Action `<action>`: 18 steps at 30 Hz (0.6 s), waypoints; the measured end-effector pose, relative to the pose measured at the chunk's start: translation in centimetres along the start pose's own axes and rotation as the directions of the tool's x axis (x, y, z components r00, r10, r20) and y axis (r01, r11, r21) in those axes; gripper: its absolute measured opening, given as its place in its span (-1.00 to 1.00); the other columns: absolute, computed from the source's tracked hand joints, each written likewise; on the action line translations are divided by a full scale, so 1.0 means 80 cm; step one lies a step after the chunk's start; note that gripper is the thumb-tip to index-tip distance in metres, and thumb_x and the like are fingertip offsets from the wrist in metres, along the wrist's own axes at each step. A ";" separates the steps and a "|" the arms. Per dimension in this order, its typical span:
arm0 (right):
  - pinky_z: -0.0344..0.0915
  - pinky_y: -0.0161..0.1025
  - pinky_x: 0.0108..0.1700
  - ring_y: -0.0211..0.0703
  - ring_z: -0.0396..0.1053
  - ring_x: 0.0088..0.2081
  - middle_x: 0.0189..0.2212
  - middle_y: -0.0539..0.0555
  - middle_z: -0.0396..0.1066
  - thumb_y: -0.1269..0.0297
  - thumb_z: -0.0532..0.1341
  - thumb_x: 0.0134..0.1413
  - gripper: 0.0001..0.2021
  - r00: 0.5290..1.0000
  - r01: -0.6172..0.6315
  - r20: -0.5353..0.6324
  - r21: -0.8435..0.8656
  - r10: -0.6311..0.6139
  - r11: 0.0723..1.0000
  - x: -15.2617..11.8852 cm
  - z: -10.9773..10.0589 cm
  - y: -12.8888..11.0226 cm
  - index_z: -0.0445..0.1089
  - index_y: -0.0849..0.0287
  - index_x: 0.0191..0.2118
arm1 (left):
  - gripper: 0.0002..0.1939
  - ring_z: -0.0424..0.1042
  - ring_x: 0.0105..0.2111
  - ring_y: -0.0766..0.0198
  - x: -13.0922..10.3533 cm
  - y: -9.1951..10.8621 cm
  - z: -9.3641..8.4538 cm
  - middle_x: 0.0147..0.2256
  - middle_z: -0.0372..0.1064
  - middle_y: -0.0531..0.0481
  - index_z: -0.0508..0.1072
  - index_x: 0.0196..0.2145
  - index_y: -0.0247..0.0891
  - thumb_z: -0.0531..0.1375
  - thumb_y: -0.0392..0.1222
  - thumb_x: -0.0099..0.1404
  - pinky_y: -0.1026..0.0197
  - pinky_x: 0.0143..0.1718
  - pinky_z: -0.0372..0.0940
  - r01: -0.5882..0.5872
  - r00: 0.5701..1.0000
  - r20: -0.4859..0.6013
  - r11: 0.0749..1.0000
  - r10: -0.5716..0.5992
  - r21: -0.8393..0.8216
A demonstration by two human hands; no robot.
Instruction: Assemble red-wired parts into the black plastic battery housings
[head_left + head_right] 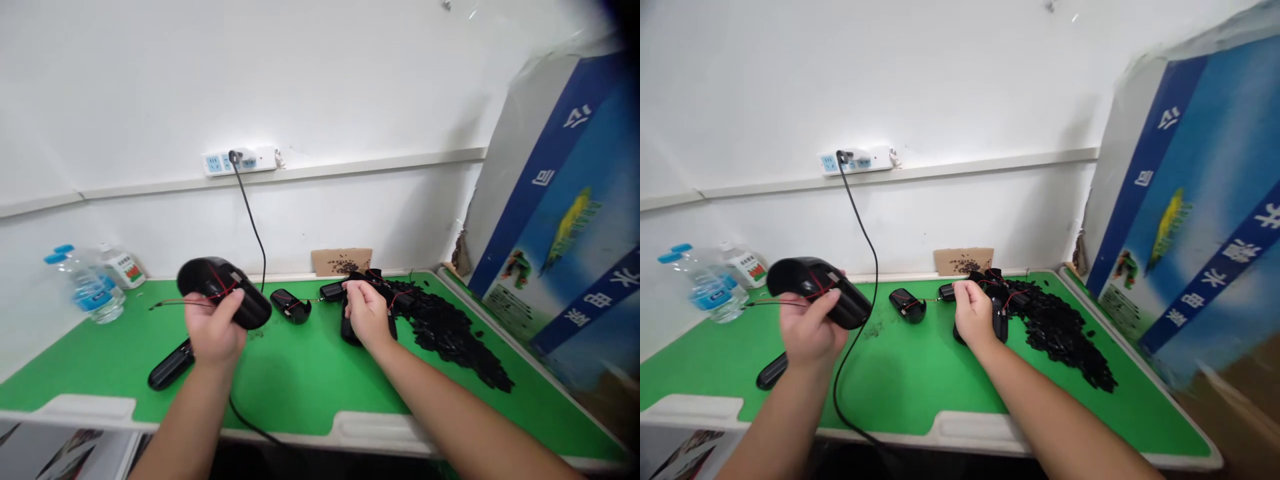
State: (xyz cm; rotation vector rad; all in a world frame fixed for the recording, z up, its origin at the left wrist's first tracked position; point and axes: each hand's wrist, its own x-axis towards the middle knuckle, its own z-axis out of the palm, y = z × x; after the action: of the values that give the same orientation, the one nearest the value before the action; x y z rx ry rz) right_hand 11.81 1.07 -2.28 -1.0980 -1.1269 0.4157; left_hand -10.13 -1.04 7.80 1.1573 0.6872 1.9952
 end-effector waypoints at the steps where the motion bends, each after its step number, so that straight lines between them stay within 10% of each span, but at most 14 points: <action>1: 0.25 -0.32 -0.45 -0.25 0.30 -0.52 -0.57 0.00 0.35 0.05 0.07 0.23 -0.63 0.998 0.047 0.053 -0.066 -0.044 0.997 0.000 -0.001 -0.002 0.43 0.27 -0.29 | -0.62 0.43 -0.27 0.30 0.005 0.012 -0.007 -0.30 0.43 0.07 0.42 -0.22 -0.21 0.38 -0.32 -0.03 0.20 -0.13 0.36 0.006 1.000 0.018 0.999 -0.007 0.036; 8: 0.31 -0.16 -0.21 0.00 0.49 -0.23 -0.20 0.17 0.53 0.21 0.09 0.21 -0.62 0.701 0.545 0.713 -0.533 -0.003 0.647 -0.024 -0.001 -0.031 0.38 0.08 0.11 | -0.29 0.44 -0.34 0.25 0.032 0.040 -0.127 -0.27 0.42 0.04 0.22 -0.03 -0.20 0.45 -0.17 -0.10 0.19 -0.28 0.38 0.268 0.929 0.041 0.748 -0.367 0.607; 13: 0.29 -0.15 -0.31 0.09 0.50 -0.30 -0.31 0.20 0.52 0.12 0.07 0.24 -0.51 0.670 0.605 0.723 -0.662 0.168 0.442 -0.034 0.021 -0.041 0.18 0.05 0.26 | -0.29 0.49 -0.22 0.05 0.023 0.022 -0.182 -0.19 0.49 -0.13 0.30 -0.02 -0.27 0.41 0.05 -0.07 0.03 -0.16 0.38 0.235 0.771 0.123 0.458 -0.625 0.857; 18: 0.28 -0.12 -0.24 0.08 0.49 -0.28 -0.30 0.18 0.51 0.15 0.09 0.24 -0.59 0.666 0.604 0.728 -0.653 0.162 0.457 -0.033 0.039 -0.036 0.27 0.10 0.17 | -0.25 0.41 0.02 -0.06 0.018 -0.003 -0.200 0.03 0.44 -0.19 0.40 0.03 -0.30 0.38 0.13 -0.06 -0.08 0.13 0.21 0.164 0.755 0.172 0.435 -0.633 0.885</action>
State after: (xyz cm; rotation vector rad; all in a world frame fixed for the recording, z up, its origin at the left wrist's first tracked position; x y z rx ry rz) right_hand 7.26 -0.66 -1.10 -1.6844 -2.3780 -0.0653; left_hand -24.74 -1.18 1.10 1.7205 1.5670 0.7840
